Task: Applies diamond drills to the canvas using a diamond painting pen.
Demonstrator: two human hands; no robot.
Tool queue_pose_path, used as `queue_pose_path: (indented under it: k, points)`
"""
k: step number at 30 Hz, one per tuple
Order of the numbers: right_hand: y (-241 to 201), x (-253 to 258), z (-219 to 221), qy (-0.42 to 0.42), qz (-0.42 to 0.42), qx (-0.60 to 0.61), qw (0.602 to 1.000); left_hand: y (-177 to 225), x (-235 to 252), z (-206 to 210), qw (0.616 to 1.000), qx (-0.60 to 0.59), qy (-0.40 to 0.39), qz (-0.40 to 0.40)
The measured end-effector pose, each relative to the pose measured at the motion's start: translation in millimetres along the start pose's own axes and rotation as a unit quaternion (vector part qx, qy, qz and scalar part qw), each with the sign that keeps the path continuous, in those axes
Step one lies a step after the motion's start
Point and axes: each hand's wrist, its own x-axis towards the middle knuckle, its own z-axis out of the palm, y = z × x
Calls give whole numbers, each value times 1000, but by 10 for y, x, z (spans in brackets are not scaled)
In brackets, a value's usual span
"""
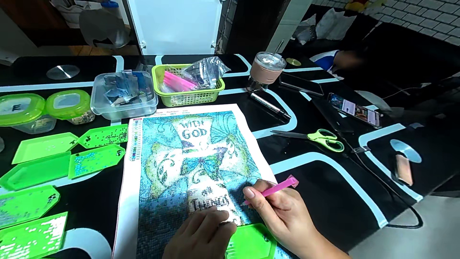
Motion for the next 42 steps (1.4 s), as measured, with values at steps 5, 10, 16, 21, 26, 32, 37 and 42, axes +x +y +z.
queue_pose_path:
  k: [5,10,16,21,26,32,37,42]
  points:
    - [-119,-56,-38,13,44,150,988,-8,3,6,1000,10,10,3]
    - [-318,-175,93,-35,24,165,985,-17,0,30,999,22,26,7]
    - [-301,-203,150,-51,-14,97,994,-19,8,42,999,33,40,12]
    - [-297,-203,154,-51,-26,74,996,-13,7,48,998,33,43,9]
    - [-317,-184,111,-40,32,157,986,-14,6,47,999,26,35,7]
    - [-177,69,-56,38,165,233,958,-6,14,21,1000,9,11,-2]
    - [19,109,3,51,110,142,982,-10,11,5,1000,2,2,-4]
    - [27,64,27,47,75,114,989,-13,8,12,1000,2,2,-4]
